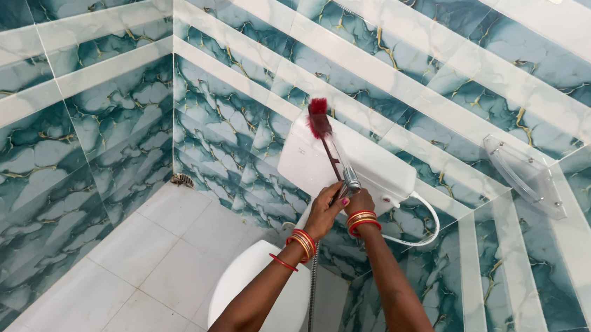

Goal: The person cleans a toilet by scrubbing the tank and bowl with a brush and rinsing surfaces with a handheld bidet sprayer.

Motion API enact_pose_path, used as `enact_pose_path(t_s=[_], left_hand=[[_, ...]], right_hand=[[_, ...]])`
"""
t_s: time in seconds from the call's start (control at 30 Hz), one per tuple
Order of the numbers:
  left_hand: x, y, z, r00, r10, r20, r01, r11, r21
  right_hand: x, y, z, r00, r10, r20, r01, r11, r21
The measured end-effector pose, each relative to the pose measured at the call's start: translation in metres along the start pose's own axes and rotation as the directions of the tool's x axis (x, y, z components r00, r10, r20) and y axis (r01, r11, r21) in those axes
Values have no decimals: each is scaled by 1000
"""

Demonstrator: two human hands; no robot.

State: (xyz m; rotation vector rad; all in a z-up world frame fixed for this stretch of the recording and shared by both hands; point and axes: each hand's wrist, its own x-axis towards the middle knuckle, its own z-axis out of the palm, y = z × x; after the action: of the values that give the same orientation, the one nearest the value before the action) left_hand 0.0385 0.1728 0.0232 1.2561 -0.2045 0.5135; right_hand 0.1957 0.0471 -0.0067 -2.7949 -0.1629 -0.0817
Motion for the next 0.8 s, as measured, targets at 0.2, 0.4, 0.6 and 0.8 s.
enact_pose_path(t_s=[0.2, 0.4, 0.6, 0.8], left_hand=[[-1, 6, -13, 999, 41, 6, -41, 995, 86], [-7, 5, -25, 998, -63, 14, 61, 994, 95], [-7, -1, -31, 999, -44, -8, 43, 994, -98], [-12, -3, -28, 1000, 12, -9, -13, 999, -30]], right_hand=[[-7, -26, -3, 984, 13, -175, 29, 972, 234], [3, -48, -10, 994, 67, 85, -97, 905, 413], [-4, -51, -12, 976, -217, -15, 218, 975, 50], [-20, -39, 14, 992, 18, -121, 36, 906, 421]])
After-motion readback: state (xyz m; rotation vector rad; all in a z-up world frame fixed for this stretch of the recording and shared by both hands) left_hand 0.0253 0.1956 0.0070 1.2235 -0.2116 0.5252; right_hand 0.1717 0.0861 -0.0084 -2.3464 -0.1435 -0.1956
